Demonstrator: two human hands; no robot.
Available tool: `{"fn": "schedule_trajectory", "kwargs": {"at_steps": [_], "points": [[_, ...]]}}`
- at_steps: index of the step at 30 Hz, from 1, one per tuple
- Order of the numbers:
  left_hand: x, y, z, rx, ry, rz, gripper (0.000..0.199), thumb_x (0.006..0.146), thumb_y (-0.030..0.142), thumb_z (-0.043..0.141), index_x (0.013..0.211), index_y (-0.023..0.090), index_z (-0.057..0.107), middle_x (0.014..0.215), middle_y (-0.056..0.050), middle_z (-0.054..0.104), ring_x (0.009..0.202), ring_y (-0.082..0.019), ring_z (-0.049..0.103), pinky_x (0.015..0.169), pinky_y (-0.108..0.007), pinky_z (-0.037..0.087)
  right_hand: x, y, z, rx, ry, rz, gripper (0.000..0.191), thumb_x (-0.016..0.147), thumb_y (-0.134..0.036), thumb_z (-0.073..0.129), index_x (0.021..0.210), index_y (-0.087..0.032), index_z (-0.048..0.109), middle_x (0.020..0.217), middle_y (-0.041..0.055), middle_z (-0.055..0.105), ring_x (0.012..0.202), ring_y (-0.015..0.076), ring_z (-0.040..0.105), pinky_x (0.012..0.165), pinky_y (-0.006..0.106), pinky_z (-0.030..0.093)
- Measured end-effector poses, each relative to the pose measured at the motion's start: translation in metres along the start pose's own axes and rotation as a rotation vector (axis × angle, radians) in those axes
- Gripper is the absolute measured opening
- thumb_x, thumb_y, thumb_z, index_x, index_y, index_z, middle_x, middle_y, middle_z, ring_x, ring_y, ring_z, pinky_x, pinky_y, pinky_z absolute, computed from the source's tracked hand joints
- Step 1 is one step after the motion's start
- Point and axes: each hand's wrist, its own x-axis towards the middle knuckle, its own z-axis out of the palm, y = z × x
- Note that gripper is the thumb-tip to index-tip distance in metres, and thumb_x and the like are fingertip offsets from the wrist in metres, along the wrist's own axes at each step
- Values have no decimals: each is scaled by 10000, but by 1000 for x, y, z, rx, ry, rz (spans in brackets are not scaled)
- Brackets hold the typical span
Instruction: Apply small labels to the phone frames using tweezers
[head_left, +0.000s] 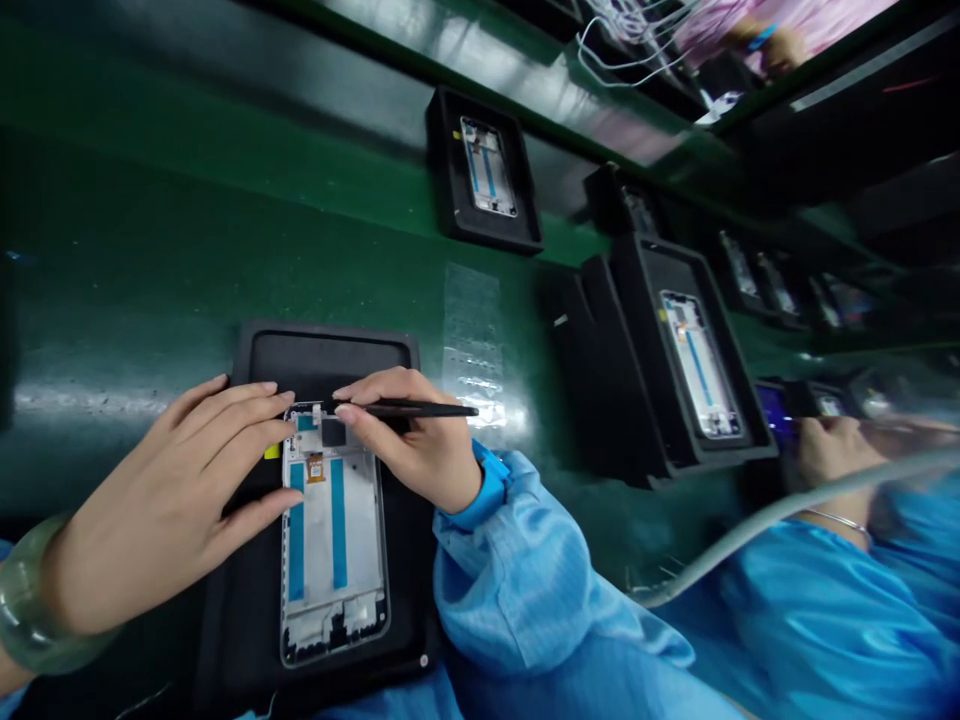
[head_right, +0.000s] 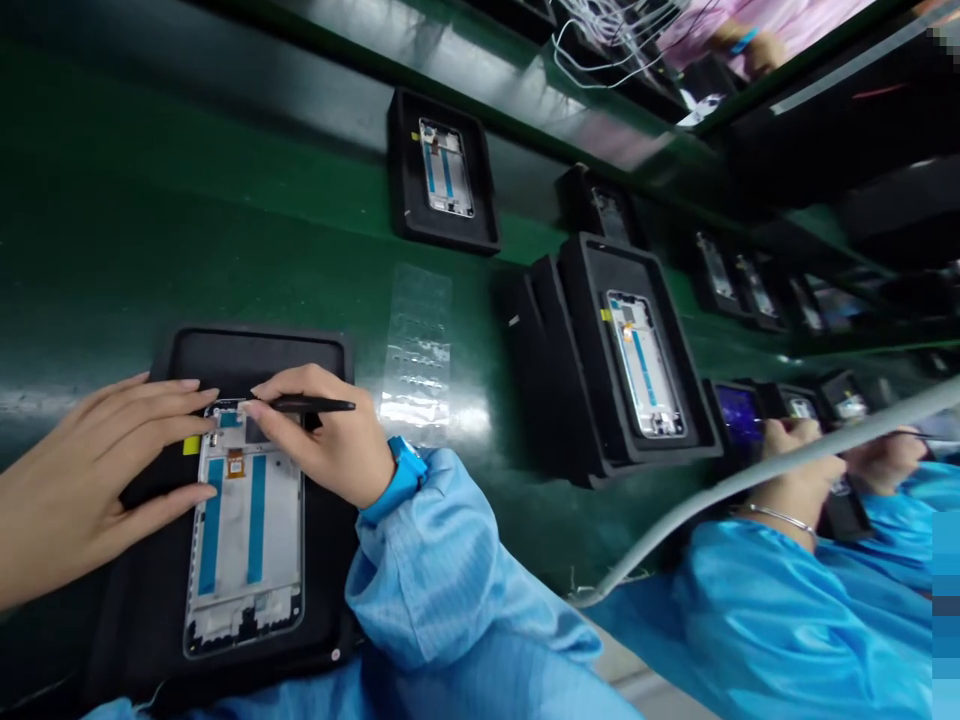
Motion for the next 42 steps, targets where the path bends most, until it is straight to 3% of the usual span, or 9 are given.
{"fn": "schedule_trajectory", "kwargs": {"at_steps": [12,42], "points": [[0,1,1,-19,8,-26,397,880,474,490,1173,208,531,1322,-55,534,1289,-247,419,1113,-463,286,0,3,1,-31,-7,-157,167,773,-100,689,898,-174,607,875,52,703,832,161,699,755,286,587],[0,0,1,-31,-14,-17,437,866,492,504,1207,220,525,1334,-37,536,1303,-258,404,1137,-480,248,0,5,-4,42,-87,-145,153,767,-120,692,877,-182,605,828,44,691,778,165,687,685,301,582]]}}
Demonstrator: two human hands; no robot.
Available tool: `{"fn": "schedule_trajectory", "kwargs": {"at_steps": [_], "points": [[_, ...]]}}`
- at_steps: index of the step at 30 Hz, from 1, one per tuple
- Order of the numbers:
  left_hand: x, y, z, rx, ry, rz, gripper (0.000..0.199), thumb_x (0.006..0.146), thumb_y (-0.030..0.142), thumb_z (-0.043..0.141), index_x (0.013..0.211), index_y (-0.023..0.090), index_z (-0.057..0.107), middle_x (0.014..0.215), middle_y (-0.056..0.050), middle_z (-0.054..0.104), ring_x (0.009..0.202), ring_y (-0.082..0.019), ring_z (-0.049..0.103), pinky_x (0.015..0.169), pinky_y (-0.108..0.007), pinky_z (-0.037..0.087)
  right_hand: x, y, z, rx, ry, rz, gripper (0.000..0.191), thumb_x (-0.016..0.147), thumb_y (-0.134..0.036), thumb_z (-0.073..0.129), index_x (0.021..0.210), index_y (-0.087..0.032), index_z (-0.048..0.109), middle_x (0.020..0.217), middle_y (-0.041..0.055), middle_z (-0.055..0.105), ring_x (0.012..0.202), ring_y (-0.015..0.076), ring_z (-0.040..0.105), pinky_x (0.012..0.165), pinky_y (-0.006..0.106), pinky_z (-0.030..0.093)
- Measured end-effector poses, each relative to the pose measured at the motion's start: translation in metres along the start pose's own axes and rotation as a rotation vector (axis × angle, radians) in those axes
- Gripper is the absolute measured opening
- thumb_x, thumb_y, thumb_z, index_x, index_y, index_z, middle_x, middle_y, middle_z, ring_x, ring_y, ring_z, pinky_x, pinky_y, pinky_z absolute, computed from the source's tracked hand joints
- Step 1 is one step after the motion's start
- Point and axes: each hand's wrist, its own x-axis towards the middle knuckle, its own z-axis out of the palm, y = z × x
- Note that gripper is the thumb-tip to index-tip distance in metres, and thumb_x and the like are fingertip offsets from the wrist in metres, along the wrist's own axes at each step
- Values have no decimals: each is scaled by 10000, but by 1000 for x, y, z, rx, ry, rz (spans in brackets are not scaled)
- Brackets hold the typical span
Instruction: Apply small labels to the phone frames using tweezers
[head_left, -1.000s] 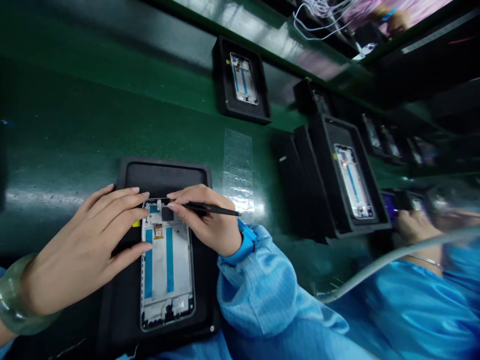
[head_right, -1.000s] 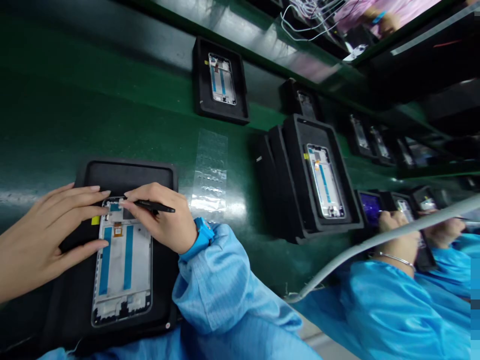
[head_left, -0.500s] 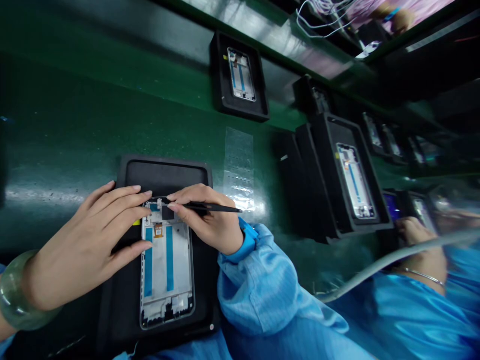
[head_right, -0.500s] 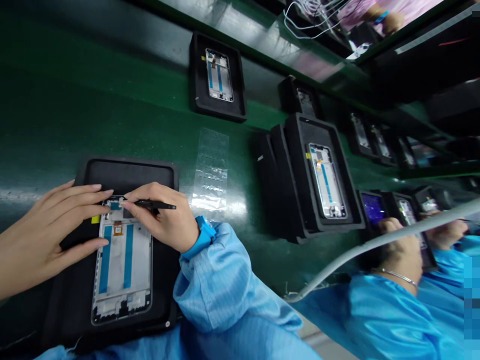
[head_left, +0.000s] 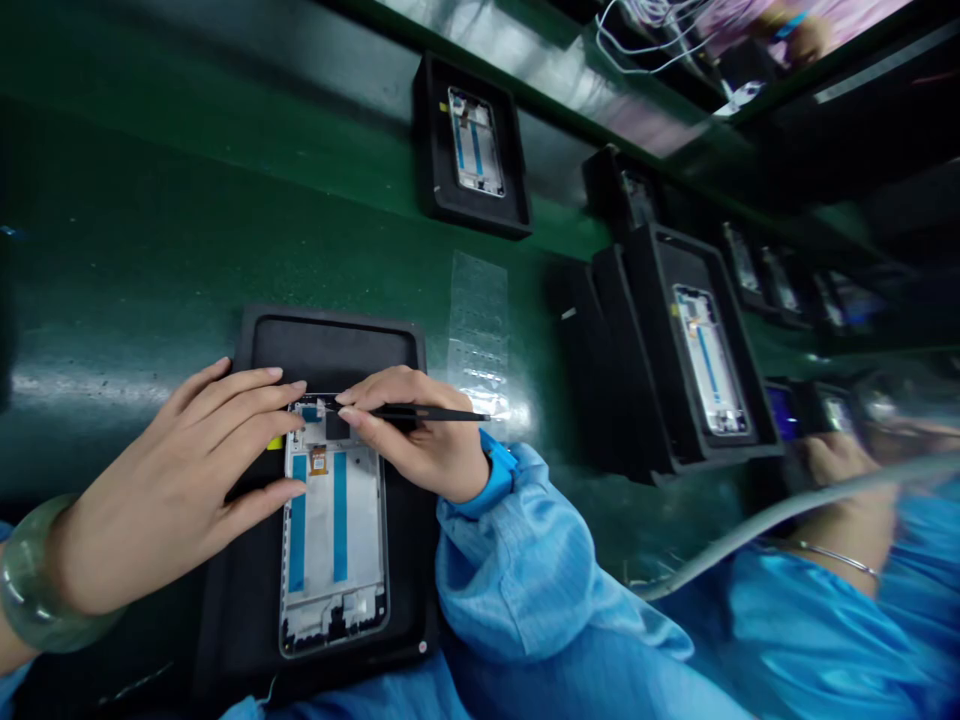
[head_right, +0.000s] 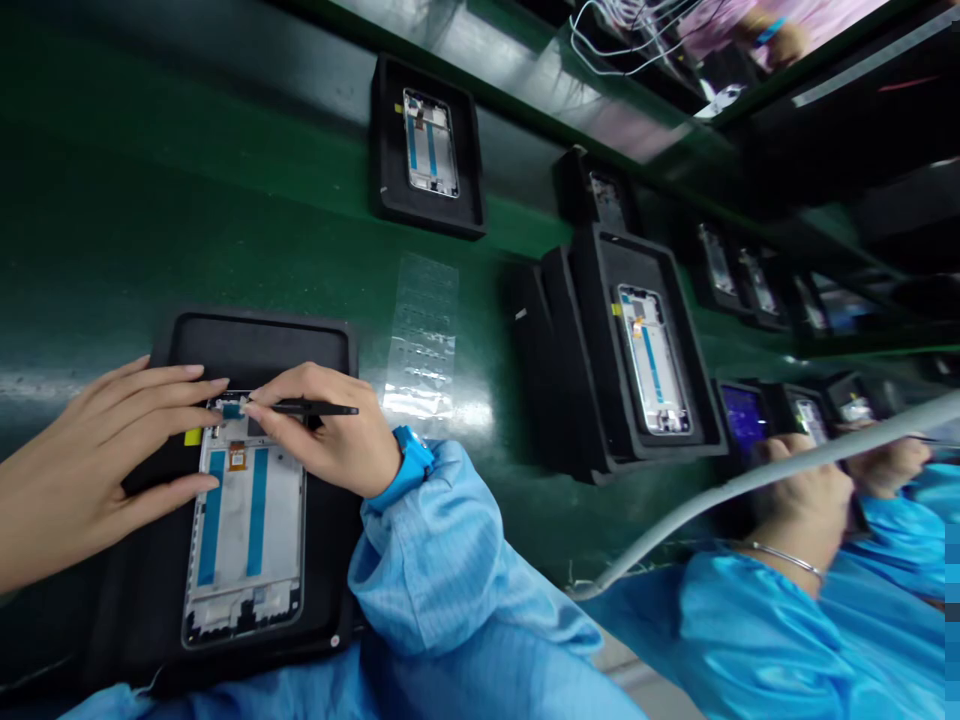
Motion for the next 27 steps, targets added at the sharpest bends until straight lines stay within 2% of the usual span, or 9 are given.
{"fn": "schedule_trajectory", "kwargs": {"at_steps": [12,18,27], "points": [[1,0,0,-37,22,-4,398,866,470,513,1172,219,548,1296,-39,562,1288,-261,423,1130,-494,268,-3,0,0,134,40,27,183,742,-83,699,871,-178,610,773,21,664,721,151,681,638,283,571],[1,0,0,-29,1,-15,423,863,489,510,1197,230,523,1299,-35,557,1296,-259,412,1132,-494,259,-2,-1,0,77,90,59,182,760,-114,695,890,-197,597,844,30,685,798,155,692,706,289,575],[0,-1,0,-34,5,-6,429,865,496,503,1194,222,523,1300,-45,556,1300,-265,408,1127,-498,261,-1,-3,4,-67,29,59,136,785,-185,688,881,-189,591,876,53,700,829,161,688,747,299,575]]}}
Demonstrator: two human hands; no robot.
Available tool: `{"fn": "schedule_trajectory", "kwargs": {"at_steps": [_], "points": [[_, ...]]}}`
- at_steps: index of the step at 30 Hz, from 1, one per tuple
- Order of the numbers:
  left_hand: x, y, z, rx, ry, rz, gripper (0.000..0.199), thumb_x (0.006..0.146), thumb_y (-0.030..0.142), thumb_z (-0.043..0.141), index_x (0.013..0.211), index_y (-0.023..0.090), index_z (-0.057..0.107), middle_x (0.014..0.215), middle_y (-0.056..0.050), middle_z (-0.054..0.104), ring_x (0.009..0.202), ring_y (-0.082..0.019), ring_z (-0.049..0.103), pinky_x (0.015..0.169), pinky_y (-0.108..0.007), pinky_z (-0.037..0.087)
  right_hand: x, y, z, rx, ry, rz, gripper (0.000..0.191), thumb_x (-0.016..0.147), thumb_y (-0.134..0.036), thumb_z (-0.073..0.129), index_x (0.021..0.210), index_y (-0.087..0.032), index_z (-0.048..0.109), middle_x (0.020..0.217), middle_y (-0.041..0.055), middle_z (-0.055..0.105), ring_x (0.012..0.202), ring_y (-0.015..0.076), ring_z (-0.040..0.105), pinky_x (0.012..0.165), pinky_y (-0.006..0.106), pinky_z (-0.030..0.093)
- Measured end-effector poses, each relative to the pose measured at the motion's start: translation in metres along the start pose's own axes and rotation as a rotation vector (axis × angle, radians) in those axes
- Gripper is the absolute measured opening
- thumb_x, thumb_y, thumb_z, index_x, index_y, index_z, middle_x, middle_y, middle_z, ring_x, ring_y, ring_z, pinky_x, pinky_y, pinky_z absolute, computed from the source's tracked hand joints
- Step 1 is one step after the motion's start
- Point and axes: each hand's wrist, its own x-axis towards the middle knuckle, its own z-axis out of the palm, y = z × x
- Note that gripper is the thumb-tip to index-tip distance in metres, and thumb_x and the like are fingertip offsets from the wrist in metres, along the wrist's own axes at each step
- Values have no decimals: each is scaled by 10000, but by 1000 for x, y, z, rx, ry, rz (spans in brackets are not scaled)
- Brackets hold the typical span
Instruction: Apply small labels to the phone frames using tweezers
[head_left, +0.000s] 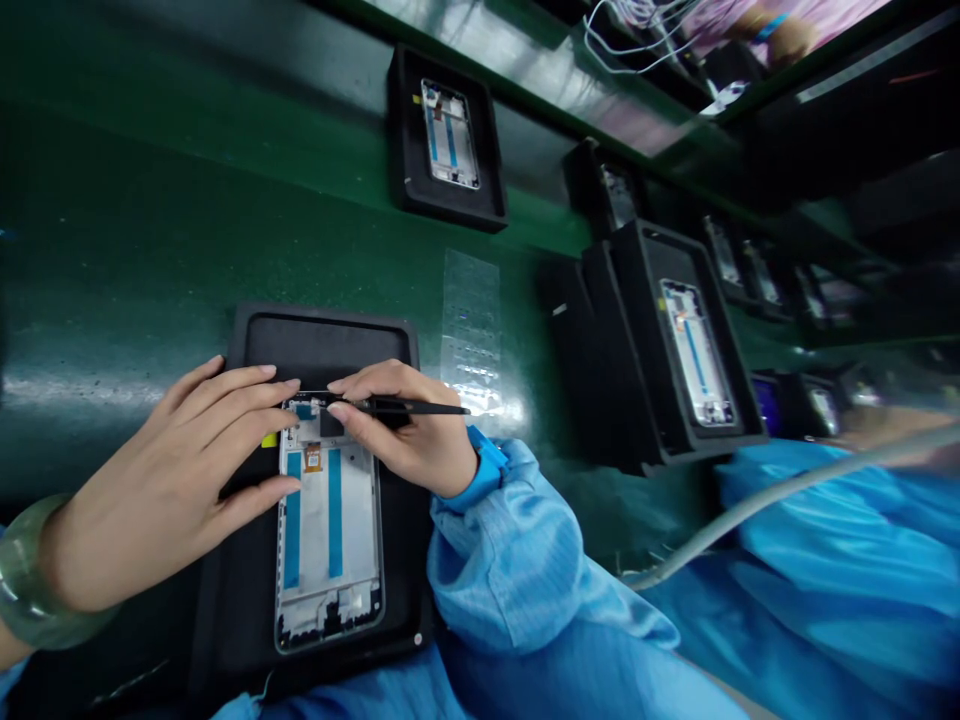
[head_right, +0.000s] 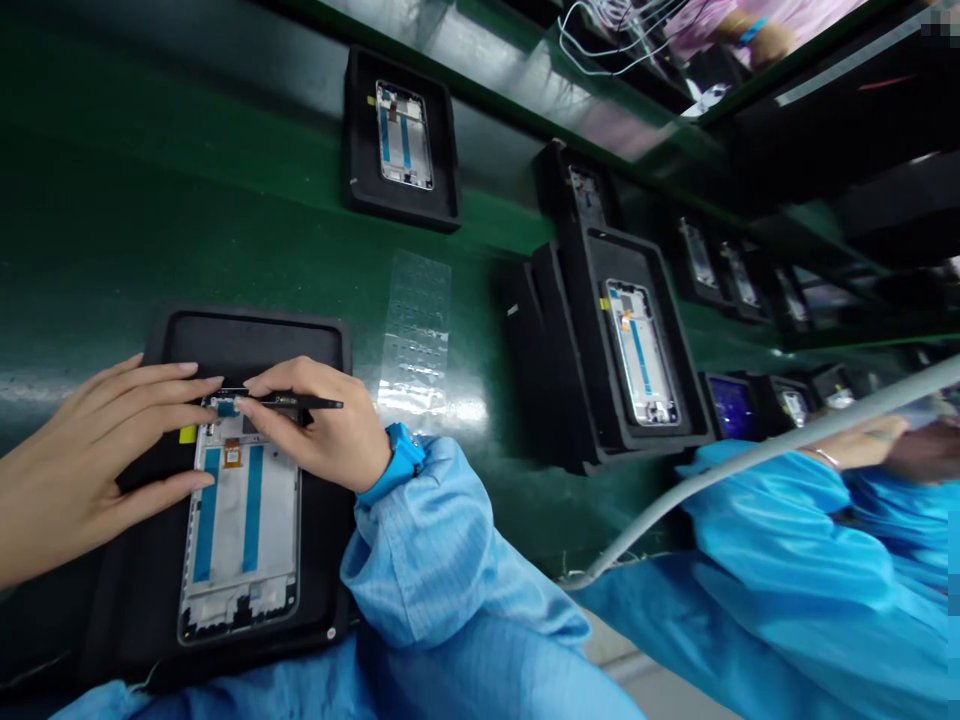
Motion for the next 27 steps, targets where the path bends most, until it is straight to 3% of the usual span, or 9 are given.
{"fn": "schedule_trajectory", "kwargs": {"at_steps": [7,14,19,24,27], "points": [[1,1,-1,38,-10,0,446,871,516,481,1203,219,510,1292,-47,561,1299,-260,409,1119,-489,263,2,-1,-1,-3,-9,92,94,799,-237,683,857,-190,627,853,29,701,808,143,687,728,262,563],[2,-1,-1,-3,-16,-18,446,868,532,484,1206,241,493,1306,-45,551,1303,-248,404,1127,-504,252,5,-7,-5,313,99,330,190,757,-311,725,784,-174,596,763,21,693,702,148,687,643,275,571],[3,3,2,-227,6,-170,408,830,554,533,1127,274,551,1342,-37,511,1345,-276,339,1110,-559,281,2,-15,1,359,81,276,197,751,-329,727,799,-182,605,805,32,696,763,154,689,684,292,579],[7,10,0,-350,72,-284,263,851,525,515,936,310,641,1264,26,579,1286,-260,435,1090,-527,352,-4,-26,7,332,15,167,158,768,-296,713,828,-184,619,850,36,701,818,152,695,754,293,584],[7,8,-2,-376,77,-290,266,842,535,529,903,312,661,1196,33,630,1243,-255,490,1083,-532,368,-2,-23,-13,292,167,133,170,781,-314,699,857,-195,604,864,25,699,828,149,696,763,294,586]]}}
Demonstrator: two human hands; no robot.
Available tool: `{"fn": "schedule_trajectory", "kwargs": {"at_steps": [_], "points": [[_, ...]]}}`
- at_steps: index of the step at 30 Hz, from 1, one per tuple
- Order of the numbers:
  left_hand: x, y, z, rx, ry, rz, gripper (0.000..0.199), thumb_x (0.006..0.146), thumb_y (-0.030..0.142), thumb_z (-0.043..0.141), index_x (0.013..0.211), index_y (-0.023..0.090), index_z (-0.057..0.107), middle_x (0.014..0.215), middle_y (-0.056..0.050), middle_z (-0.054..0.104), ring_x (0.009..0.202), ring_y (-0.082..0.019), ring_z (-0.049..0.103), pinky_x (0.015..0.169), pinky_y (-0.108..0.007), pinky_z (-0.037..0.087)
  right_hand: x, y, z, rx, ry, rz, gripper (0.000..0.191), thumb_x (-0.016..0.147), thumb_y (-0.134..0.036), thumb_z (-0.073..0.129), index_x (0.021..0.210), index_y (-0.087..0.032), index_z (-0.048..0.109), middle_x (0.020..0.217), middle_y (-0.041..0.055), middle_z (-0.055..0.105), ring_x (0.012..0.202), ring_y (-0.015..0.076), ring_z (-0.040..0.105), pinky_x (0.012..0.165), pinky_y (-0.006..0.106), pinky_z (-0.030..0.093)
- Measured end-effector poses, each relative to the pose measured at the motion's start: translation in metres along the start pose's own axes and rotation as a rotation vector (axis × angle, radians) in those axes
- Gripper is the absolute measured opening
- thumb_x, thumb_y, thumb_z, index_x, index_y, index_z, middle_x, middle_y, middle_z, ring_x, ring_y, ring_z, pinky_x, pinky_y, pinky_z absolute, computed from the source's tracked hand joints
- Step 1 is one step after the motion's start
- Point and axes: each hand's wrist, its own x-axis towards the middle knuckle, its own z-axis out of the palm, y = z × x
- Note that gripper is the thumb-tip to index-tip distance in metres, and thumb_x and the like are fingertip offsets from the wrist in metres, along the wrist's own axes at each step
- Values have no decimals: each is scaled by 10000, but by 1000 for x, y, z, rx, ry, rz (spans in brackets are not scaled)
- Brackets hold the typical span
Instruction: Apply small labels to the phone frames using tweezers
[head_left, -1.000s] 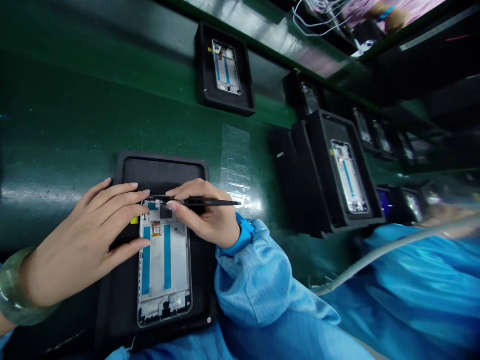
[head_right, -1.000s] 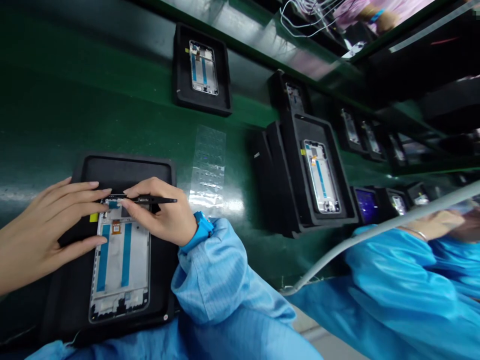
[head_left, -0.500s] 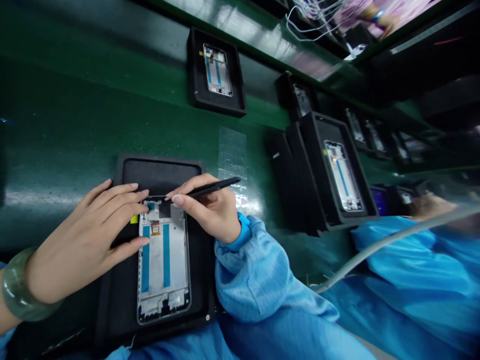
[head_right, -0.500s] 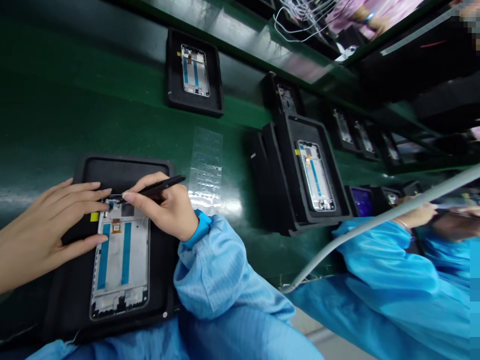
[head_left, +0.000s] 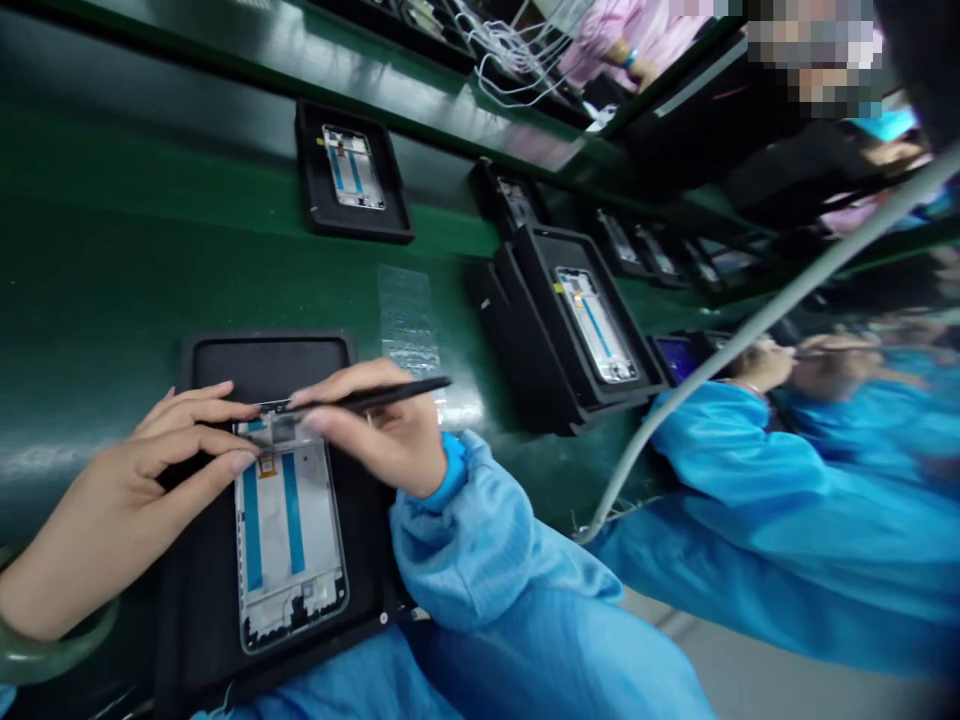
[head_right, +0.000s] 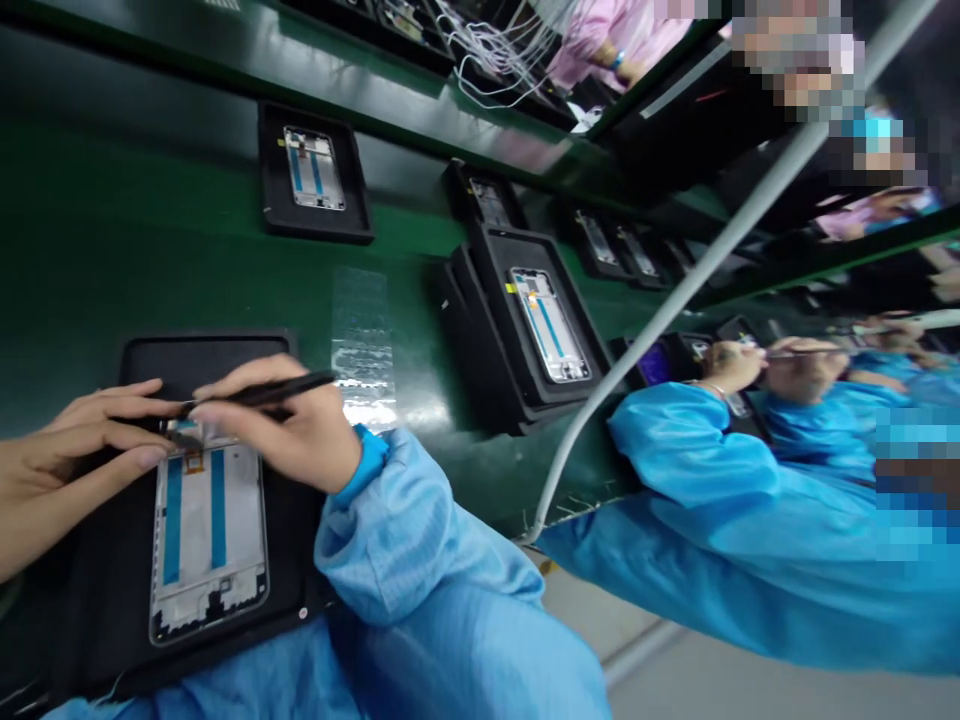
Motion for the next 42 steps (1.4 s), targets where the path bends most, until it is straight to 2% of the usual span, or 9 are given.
{"fn": "schedule_trajectory", "kwargs": {"at_steps": [3,4,8,13,21,26,31,35,42], "points": [[1,-5,-3,-39,14,-9,278,807,558,567,888,314,672,1126,47,669,1190,-257,542,1053,-525,410,12,11,-43,-113,344,19,210,810,-376,655,901,-210,565,897,20,681,788,136,687,732,297,589],[1,-7,-4,-48,12,-16,267,800,555,579,894,323,672,1129,63,668,1180,-253,552,1051,-514,416,16,19,-59,-161,401,36,239,785,-382,681,899,-210,559,888,15,674,774,133,681,732,294,585],[-2,-15,-5,-40,-2,-75,207,799,503,606,943,362,650,1187,129,628,1199,-235,541,1072,-461,403,27,57,-104,-266,410,120,295,728,-414,718,854,-194,568,783,-9,631,709,123,649,704,291,571],[-4,-20,-6,6,9,-102,226,809,479,598,993,354,634,1250,136,589,1189,-259,548,1044,-459,443,30,84,-110,-304,381,141,290,744,-427,688,867,-193,571,815,-7,626,704,109,634,724,285,558],[-2,-29,-6,-37,-25,-117,221,790,487,617,976,368,620,1221,161,594,1212,-231,528,1106,-446,383,30,87,-113,-318,373,134,249,762,-392,680,846,-180,580,749,-20,617,685,112,638,725,296,555],[-2,-23,-4,34,6,-50,320,803,524,583,1065,340,584,1270,98,576,1199,-248,533,1094,-454,399,25,54,-91,-285,369,95,227,752,-365,707,817,-182,590,722,-17,629,670,123,652,692,289,554],[-3,-12,4,192,-10,175,343,840,521,540,1091,287,548,1306,-25,543,1273,-269,444,1121,-551,267,11,18,-33,-285,98,48,174,765,-326,709,823,-187,622,827,17,681,732,130,673,669,250,554],[-4,-14,10,265,-5,223,356,855,520,521,1117,279,520,1329,-51,496,1298,-249,407,1141,-543,201,4,17,0,-277,-86,32,140,793,-307,683,831,-185,627,852,19,690,751,132,687,682,237,555],[-5,-16,12,286,-7,224,367,854,520,516,1130,277,522,1316,-33,507,1296,-254,415,1151,-521,206,2,27,11,-401,-115,-120,115,826,-274,653,881,-180,617,875,33,697,798,130,688,735,233,557]]}}
